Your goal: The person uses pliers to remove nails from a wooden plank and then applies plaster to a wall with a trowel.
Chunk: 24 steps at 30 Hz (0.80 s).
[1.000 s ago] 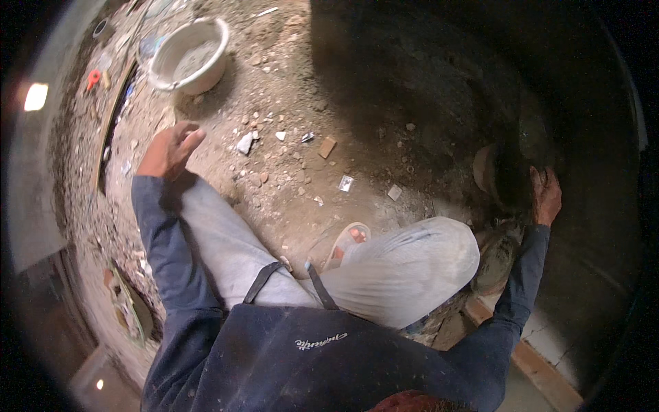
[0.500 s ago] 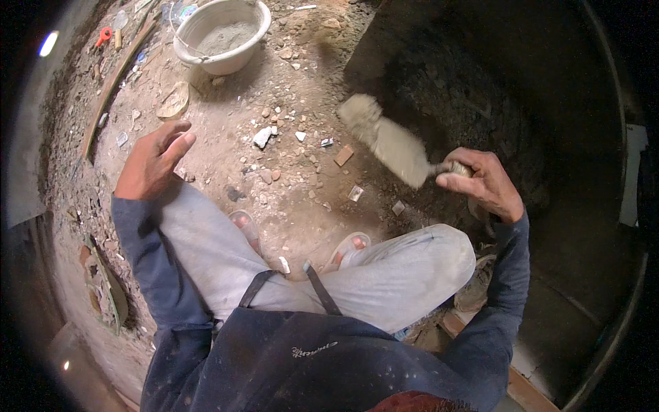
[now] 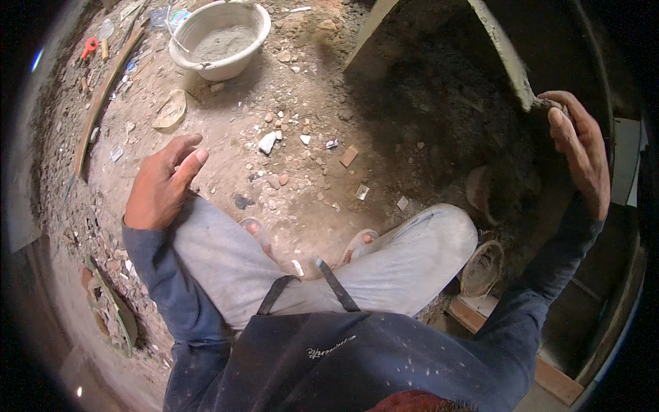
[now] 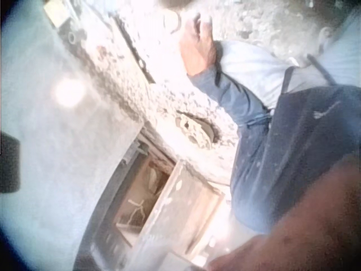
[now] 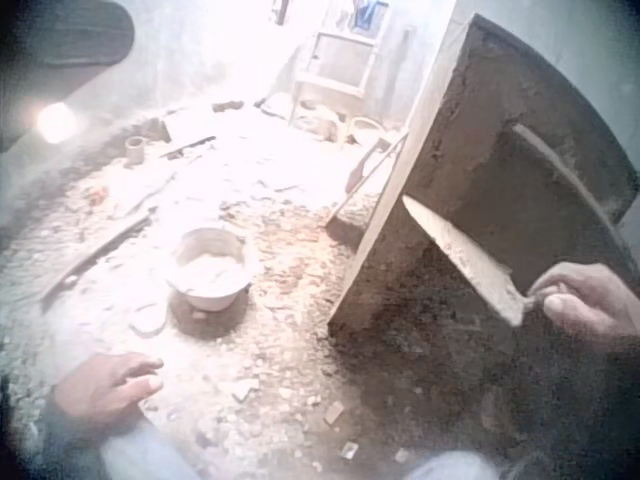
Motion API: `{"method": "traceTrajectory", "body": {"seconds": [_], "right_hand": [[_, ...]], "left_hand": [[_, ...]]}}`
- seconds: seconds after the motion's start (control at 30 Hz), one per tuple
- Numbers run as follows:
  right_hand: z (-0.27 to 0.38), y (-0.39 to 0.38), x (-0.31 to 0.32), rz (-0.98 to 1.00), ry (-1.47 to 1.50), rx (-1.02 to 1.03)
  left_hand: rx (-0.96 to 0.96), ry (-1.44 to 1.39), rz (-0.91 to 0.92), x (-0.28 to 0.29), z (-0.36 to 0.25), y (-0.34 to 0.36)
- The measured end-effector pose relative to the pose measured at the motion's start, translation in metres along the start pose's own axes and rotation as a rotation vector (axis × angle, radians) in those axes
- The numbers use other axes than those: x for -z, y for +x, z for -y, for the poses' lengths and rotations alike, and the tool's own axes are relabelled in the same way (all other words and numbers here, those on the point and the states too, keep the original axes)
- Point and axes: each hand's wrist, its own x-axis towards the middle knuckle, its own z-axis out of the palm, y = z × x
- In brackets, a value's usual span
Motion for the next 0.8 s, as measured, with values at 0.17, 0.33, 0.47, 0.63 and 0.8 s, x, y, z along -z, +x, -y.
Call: {"method": "traceTrajectory", "body": {"seconds": [0.17,0.33,0.47,0.63,0.8], "right_hand": [[-0.048,0.007,-0.078,0.191,0.241,-0.058],[-0.129,0.068,-0.205,-0.183,-0.605,0.410],[-0.155,0.112,-0.255,-0.244,-0.595,0.353],[-0.191,0.131,-0.234,-0.283,-0.506,0.370],[-0.212,0.130,-0.194,-0.421,-0.404,0.343]], "left_hand": [[-0.033,0.034,0.032,-0.009,-0.009,-0.001],[-0.005,0.041,0.097,0.003,-0.027,-0.005],[0.018,0.003,0.030,0.010,-0.022,-0.020],[0.070,0.034,0.030,0.016,-0.023,-0.029],[0.081,-0.023,0.055,0.008,-0.022,-0.023]]}}
